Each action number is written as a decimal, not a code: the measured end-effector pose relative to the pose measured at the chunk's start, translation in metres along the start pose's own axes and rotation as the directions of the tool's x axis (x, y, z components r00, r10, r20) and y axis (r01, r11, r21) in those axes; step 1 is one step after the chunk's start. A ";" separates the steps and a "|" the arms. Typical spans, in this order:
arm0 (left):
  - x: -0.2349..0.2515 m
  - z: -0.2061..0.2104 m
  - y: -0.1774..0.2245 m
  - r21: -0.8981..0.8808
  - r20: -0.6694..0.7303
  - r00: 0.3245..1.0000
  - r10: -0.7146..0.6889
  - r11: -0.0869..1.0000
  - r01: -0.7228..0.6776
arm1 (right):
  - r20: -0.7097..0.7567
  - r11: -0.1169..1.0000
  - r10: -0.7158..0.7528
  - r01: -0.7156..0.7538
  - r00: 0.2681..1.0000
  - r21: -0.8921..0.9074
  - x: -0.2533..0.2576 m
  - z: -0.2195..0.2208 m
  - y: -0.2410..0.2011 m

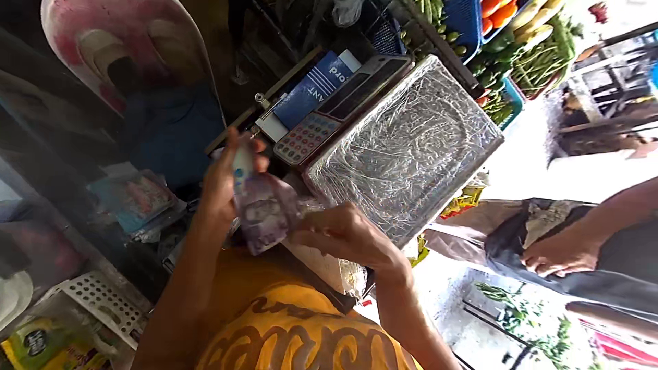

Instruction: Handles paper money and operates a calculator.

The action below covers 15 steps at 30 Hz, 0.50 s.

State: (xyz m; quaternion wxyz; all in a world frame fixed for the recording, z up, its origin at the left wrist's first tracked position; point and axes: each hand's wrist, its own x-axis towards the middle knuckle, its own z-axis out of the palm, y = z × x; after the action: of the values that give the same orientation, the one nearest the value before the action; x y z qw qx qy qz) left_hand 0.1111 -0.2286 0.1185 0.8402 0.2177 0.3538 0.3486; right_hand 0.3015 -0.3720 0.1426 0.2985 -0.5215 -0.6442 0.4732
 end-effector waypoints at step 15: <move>-0.043 -0.148 0.051 0.173 -0.505 0.799 0.328 0.945 -0.278 | 0.361 0.794 0.465 -0.200 0.808 -0.575 0.269 0.002 0.095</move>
State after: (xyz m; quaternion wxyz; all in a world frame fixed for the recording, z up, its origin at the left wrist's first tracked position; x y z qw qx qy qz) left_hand -0.0433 -0.2091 0.0719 0.6335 0.2051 0.5461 0.5083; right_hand 0.2618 -0.1150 0.0252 -0.1131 -0.5538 -0.6935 0.4467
